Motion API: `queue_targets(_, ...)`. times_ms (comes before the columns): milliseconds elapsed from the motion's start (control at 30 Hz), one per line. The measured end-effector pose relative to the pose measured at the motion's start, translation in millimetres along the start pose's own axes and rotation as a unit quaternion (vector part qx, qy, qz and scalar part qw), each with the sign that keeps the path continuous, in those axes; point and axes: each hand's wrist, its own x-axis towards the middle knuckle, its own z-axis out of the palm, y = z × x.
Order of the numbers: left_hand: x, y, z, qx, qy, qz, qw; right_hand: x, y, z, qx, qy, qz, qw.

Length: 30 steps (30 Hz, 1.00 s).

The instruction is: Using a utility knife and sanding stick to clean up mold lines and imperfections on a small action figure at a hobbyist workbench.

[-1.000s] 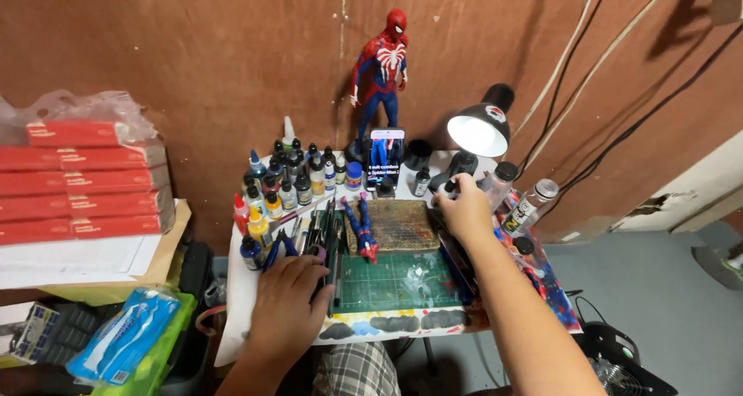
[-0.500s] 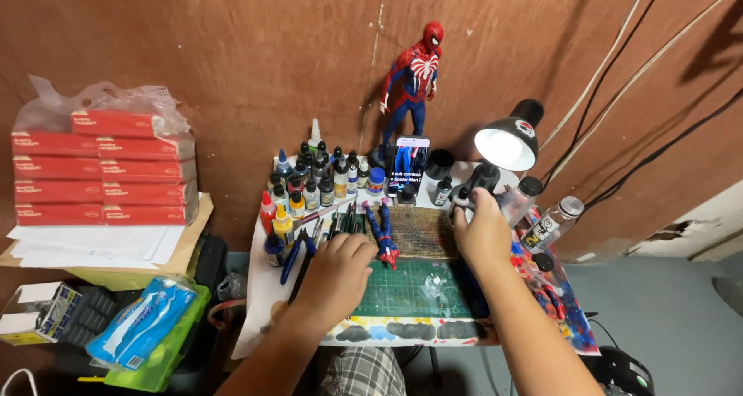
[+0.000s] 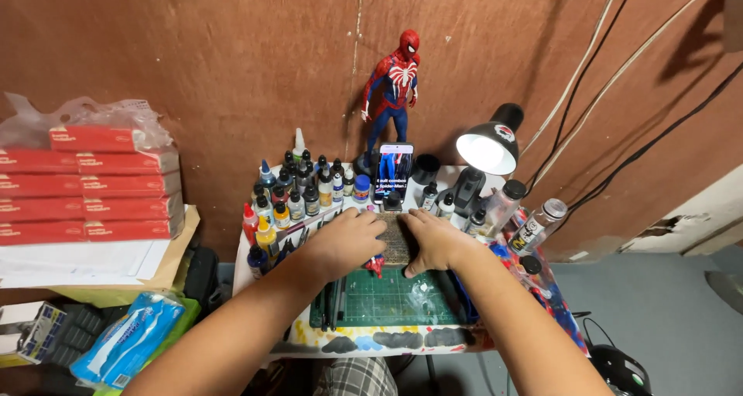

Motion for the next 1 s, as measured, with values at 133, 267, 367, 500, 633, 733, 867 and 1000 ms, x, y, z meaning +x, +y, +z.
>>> queue_targets(133, 1.1, -6.5, -1.0, 0.031, -0.013, 0.01, 0.999, 8.2, 3.4, -2.5, -0.033, -0.022, 0.007, 0.999)
queue_targets(267, -3.3, -15.8, -2.0, 0.021, 0.001, 0.051, 0.998, 13.3, 9.0, 5.2, -0.033, -0.009, 0.005, 0.999)
queue_targets(367, 0.6, -20.0, -17.9, 0.038, 0.012, 0.061, 0.997, 11.4, 10.2, 5.3, -0.026, 0.004, 0.003, 1.0)
queue_targets(500, 14.4, -30.4, -46.8, 0.0, 0.013, 0.065, 0.998, 8.7, 10.9, 3.9, -0.013, 0.026, -0.009, 1.0)
queue_targets(633, 35.0, -35.5, -115.6, -0.028, 0.073, 0.03, 0.996, -3.9, 17.5, -4.4, 0.043, 0.058, -0.028, 0.997)
queue_targets(733, 34.0, -40.9, -139.3, -0.041, 0.12, -0.03, 0.991, -39.5, 11.8, -24.9, 0.102, 0.085, -0.024, 0.991)
queue_targets(867, 27.3, -42.5, -155.3, -0.067, 0.084, -0.111, 0.988, -108.8, 19.1, -34.1, 0.296, 0.141, 0.011, 0.945)
queue_targets(1000, 47.6, -14.0, -160.7, -0.108, 0.021, -0.111, 0.988, -184.4, 35.3, -27.6, 0.411, 0.191, 0.096, 0.886)
